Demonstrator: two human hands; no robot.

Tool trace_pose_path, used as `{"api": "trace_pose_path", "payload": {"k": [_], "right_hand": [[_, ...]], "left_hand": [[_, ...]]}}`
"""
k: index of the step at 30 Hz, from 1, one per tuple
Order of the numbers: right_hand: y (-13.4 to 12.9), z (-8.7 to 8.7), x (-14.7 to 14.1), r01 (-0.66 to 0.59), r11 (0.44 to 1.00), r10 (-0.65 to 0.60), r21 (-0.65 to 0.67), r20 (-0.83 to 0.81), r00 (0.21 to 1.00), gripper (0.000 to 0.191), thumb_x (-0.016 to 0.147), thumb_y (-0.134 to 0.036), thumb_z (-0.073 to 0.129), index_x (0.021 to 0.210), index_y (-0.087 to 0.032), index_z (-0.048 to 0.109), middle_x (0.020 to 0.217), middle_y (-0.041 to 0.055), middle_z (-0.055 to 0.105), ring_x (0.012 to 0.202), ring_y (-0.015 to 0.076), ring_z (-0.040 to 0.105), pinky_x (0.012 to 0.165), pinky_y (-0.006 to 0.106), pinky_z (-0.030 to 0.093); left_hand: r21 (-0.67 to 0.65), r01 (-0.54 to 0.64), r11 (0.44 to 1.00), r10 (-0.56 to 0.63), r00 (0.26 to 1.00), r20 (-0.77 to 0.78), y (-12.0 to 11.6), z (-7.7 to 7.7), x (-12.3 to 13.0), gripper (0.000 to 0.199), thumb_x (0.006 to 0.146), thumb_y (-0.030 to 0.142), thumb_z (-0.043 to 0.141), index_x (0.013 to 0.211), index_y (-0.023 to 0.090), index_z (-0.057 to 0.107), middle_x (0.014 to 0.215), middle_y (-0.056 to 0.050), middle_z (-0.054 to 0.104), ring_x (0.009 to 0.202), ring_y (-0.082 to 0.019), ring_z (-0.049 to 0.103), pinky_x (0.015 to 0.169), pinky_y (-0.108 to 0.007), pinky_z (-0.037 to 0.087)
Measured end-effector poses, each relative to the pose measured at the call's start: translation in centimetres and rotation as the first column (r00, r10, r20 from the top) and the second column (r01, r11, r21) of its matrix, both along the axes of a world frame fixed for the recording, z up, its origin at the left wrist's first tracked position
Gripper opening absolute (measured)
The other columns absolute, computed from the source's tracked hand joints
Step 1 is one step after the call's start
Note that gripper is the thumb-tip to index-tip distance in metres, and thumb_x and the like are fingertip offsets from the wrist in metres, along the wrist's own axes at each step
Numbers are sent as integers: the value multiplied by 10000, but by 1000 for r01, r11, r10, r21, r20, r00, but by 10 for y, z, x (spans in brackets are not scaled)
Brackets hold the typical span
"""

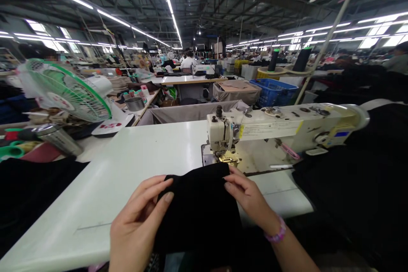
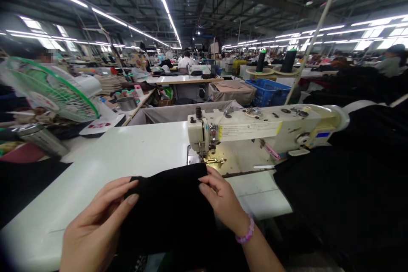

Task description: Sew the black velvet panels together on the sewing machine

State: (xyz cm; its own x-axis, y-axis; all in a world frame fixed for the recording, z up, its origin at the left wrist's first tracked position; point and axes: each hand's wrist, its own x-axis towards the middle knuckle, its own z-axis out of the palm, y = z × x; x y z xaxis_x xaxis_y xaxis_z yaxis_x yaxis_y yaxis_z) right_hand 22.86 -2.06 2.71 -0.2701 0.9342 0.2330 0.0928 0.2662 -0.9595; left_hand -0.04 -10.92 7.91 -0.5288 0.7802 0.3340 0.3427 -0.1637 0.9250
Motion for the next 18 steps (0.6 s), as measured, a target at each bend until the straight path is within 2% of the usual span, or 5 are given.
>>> {"api": "trace_pose_path", "payload": {"k": [3,6,9,12,18], "right_hand": [[1,-3,-7,241,971,-239,10,-91,967,284,845,-460,658,934,-215,772,1170,123,727,1171,284,640,1055,426,470],[2,-4,-9,358,933,-358,-35,-171,918,332,805,-493,688,918,-193,772,1091,122,753,1079,293,677,1016,450,504],[-1,-6,-3,398,915,-404,-72,-199,893,366,774,-525,718,911,-192,781,1072,109,759,1052,297,681,1003,455,514],[-4,-10,9,423,898,-438,-118,-183,880,357,754,-525,753,922,-213,795,1149,86,743,1129,300,646,1049,439,477],[-6,-18,21,387,842,-505,-377,-297,810,442,649,-544,835,958,-230,801,1163,51,752,1260,315,574,1168,438,340]], "left_hand": [[-6,-20,1000,20,1000,-1,1,0,-1,222,737,437,781,905,291,786,1149,-8,694,1100,-239,609,829,-266,537],[-6,-26,1000,27,995,99,10,-9,-2,251,741,476,776,890,275,791,1119,-18,720,1119,-238,618,989,-308,484],[-10,25,1000,-22,966,259,18,-19,-2,309,727,503,784,894,243,801,1109,-47,744,1128,-255,627,1064,-348,438],[-25,82,996,-68,933,354,20,-22,-1,337,710,492,803,902,216,806,1105,-70,752,1127,-270,632,1062,-364,442],[-35,72,997,-44,856,514,21,-19,7,381,608,473,875,842,182,801,983,-84,774,1009,-255,671,945,-329,497]]}}
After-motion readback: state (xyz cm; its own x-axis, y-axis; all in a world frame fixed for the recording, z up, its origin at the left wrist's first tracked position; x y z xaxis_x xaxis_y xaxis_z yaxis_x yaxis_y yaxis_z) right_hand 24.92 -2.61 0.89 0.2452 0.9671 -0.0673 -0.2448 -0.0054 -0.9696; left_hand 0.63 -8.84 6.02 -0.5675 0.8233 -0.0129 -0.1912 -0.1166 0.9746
